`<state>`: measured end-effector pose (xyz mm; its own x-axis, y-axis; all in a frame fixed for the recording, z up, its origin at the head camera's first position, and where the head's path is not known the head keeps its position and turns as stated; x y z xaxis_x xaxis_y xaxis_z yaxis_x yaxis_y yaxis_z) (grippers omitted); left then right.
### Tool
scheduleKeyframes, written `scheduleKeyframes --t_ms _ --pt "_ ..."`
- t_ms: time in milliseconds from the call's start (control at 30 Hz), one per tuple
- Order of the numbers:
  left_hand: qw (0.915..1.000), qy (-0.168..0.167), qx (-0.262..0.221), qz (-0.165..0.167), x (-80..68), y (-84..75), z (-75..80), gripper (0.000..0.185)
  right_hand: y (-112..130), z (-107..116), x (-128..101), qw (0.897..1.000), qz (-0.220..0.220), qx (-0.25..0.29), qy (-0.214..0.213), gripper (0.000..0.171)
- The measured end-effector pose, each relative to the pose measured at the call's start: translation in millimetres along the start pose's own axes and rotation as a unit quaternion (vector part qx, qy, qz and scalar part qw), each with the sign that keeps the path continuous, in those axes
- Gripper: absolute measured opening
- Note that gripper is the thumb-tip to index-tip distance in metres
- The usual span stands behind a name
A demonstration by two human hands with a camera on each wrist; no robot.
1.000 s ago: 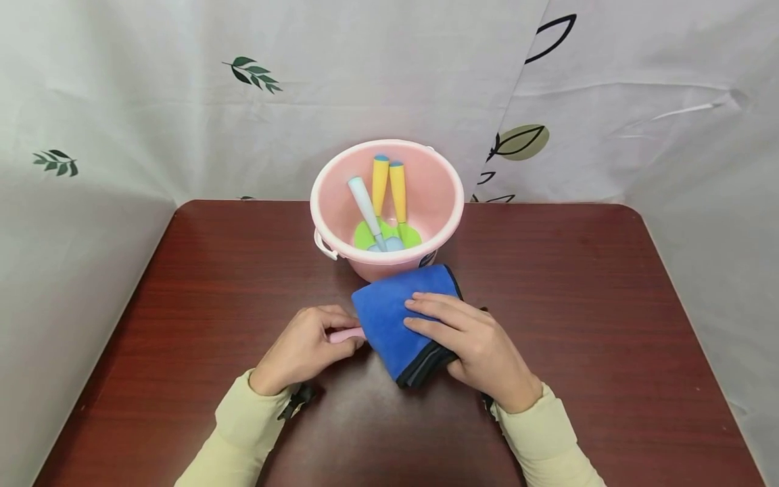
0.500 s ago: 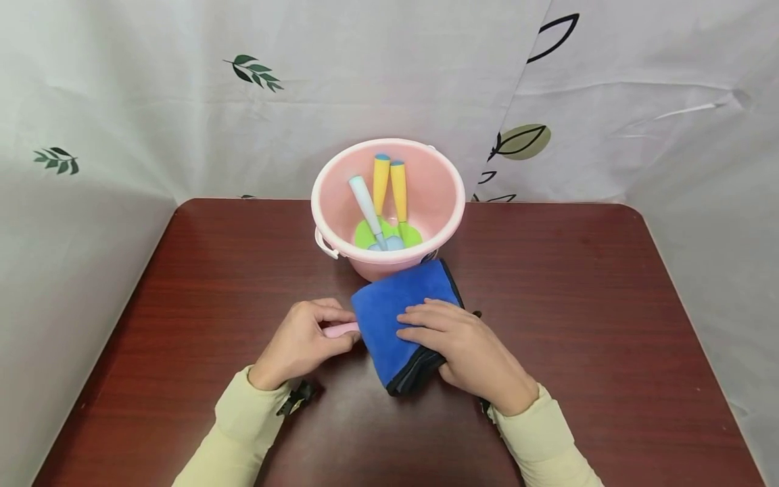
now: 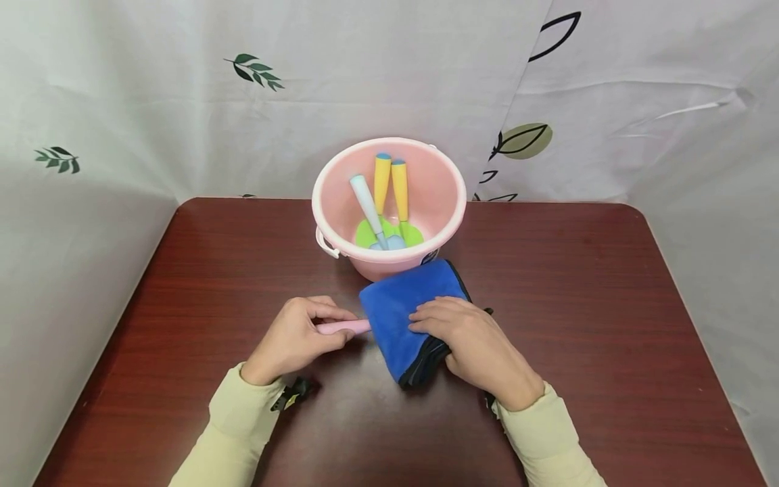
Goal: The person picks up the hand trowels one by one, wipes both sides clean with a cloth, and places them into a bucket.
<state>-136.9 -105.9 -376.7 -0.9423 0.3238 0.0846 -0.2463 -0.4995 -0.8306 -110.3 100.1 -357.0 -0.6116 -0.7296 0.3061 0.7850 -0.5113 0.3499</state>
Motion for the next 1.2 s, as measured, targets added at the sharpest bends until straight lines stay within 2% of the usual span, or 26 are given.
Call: scheduleKeyframes --t_ms 233,633,733,900,1033,1200 --pt "0.9998 -0.01 0.013 0.008 0.0 5.6 9.8 0.02 -10.9 10.0 -6.8 0.999 -0.03 -0.022 -0.018 0.066" --pt "0.9986 0.003 0.002 0.053 -2.4 20.5 25.8 0.021 -20.9 23.7 -10.9 0.998 -0.04 -0.015 -0.05 0.061" --pt "0.9981 0.009 0.001 0.061 -2.5 22.4 27.7 0.021 -22.4 30.8 -12.8 0.996 -0.048 -0.006 -0.08 0.062" --pt "0.9968 0.015 0.006 0.078 -2.7 26.6 28.4 0.02 -21.9 47.1 -17.6 0.985 -0.057 0.019 -0.164 0.064" --pt "0.9958 0.013 0.011 0.09 -3.2 29.0 26.1 0.019 -15.3 57.2 -18.5 0.973 -0.033 0.027 -0.228 0.063" --pt "0.9952 0.017 0.001 0.097 -2.6 28.5 16.2 0.018 -4.4 61.8 -15.7 0.964 -0.002 0.026 -0.266 0.059"
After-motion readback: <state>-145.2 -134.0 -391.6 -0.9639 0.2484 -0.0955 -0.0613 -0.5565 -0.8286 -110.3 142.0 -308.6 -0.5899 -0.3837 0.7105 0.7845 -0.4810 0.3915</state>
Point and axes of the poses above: each hand's wrist, its own x-axis towards the middle knuckle, its own z-axis out of the back of the hand, y = z × x, the point moved 9 cm from there along x, towards the middle knuckle, and after that the axes turned 1 degree about -x, right-handed, at the moved point
